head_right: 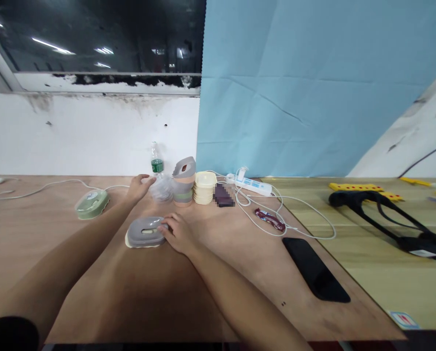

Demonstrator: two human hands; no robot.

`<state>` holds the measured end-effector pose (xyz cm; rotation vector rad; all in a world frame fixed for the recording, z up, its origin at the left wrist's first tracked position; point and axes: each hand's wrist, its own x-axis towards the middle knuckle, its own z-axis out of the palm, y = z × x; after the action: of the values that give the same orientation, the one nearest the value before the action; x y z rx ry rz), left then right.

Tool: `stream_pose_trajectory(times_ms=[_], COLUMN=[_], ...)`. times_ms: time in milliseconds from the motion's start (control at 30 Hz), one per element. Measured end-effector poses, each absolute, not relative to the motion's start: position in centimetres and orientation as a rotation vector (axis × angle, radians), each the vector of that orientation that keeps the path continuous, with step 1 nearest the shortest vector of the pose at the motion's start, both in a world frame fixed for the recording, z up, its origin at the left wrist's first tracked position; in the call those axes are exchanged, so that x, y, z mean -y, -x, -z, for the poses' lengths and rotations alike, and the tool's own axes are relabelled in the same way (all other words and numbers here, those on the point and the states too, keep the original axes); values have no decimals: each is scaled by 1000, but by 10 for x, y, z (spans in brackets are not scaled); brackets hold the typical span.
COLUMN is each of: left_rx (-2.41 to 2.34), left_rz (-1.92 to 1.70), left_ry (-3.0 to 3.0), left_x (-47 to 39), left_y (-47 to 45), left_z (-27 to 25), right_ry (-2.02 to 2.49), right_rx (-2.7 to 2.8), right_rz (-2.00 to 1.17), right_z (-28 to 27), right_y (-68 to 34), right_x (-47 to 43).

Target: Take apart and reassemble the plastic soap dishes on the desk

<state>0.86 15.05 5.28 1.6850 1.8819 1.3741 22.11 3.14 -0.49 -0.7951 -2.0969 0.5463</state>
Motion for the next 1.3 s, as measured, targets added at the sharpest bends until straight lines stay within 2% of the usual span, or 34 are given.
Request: stream_pose_trajectory(times_ms=[267,767,1000,1167,1300], left_rx=[-1717,-1620,-1529,-1278,-1172], left_rz=[-1494,-1519,-1574,-1286,-1079], left_ry=[-1805,-1561,-1492,-1711,-1932], left_x=[-138,-143,-96,-41,-20], left_y=[-10,1,5,19,24], left_z=[-53,-35,-14,13,13], right_ry=[805,863,981,1017,1057], right_rx=[2111,2258,2360,2150,1983], right_rz=[-551,-571,-514,-612,-728], right_z=[5,0,5,9,9], right_y=[-220,-223,-221,-223,-228], right_x=[-32,-29,-31,-36,-37])
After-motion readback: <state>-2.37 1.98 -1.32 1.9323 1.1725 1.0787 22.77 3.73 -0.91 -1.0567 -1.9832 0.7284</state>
